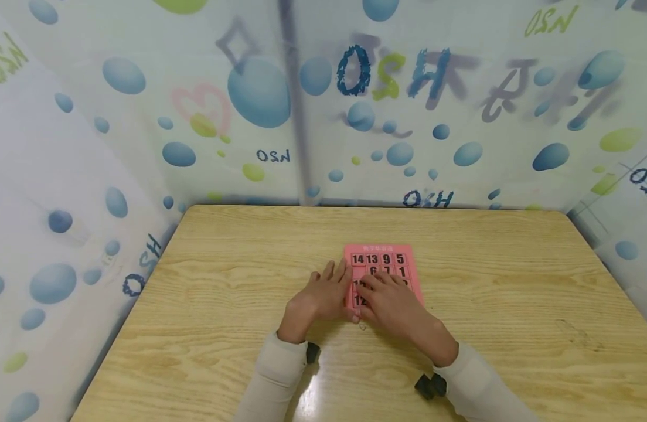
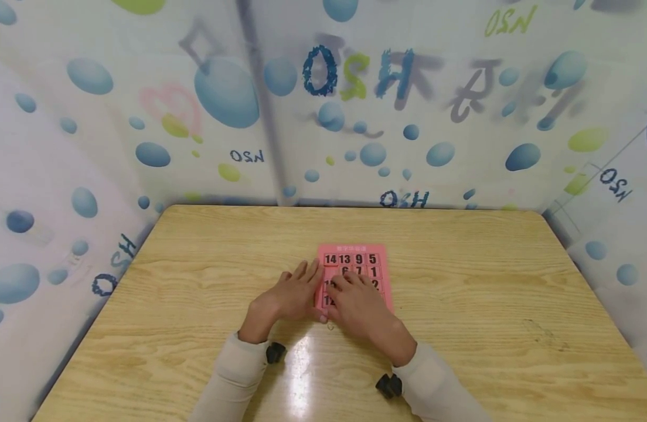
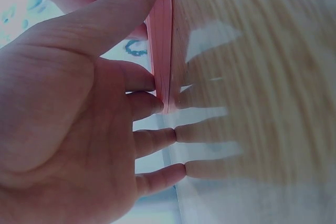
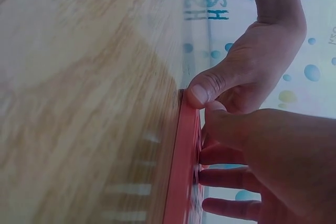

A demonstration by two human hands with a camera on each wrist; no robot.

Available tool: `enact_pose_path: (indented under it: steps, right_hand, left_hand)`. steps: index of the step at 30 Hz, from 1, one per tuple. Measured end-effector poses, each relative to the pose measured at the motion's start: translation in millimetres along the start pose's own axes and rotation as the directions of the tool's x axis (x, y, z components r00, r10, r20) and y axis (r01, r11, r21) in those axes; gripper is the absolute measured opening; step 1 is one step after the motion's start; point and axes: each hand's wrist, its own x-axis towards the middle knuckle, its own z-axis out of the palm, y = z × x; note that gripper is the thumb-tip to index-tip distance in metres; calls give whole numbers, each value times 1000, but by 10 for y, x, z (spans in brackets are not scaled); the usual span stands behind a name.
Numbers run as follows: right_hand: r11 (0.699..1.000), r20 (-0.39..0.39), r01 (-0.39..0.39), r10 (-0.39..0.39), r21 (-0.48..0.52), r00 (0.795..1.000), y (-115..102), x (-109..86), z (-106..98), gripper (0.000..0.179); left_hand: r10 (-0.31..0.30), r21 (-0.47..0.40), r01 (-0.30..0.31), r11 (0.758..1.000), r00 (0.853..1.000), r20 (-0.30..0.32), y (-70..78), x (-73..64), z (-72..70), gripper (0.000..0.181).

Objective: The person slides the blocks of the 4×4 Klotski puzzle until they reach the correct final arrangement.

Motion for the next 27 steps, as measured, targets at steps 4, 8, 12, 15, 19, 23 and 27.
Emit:
enact_pose_path:
  steps: [4,8,12,15,19,23,27]
  right_hand:
    - [1000,-53,19,-19,-7,998,-16,-8,12,42]
    - [1000,-62,24,-24,-5,998,-18,-5,18,41]
    - [1000,-20,16,-16,16,1000,1,7,-10,41]
    - [1000,13,2,-3,28,1000,23,29,-32,41]
    - [999,43,-36,35,32,998,61,75,-43,46]
    - [997,62,-67,65,29,996,100,117,-49,53]
    - [996,92,-88,86,23,992,139,138,-49,57]
  left_hand:
    - [6,4,-6,1000,1000,-9,-6,-10,-8,108]
    - [10,4,-10,1000,1000,-13,-13,-15,-11,107]
    - [3,-4,-3,1000,1000,-9,-24,-16,-12,107]
    - [-1,-15,1,1000,1000,-4,-33,-15,-11,107]
    - [9,-16,-9,1000,1000,0,-33,-19,-14,105]
    - [13,-10,-13,1000,1000,9,-28,-22,-15,104]
    - [15,-4,-15,1000,1000,17,-12,-13,-17,103]
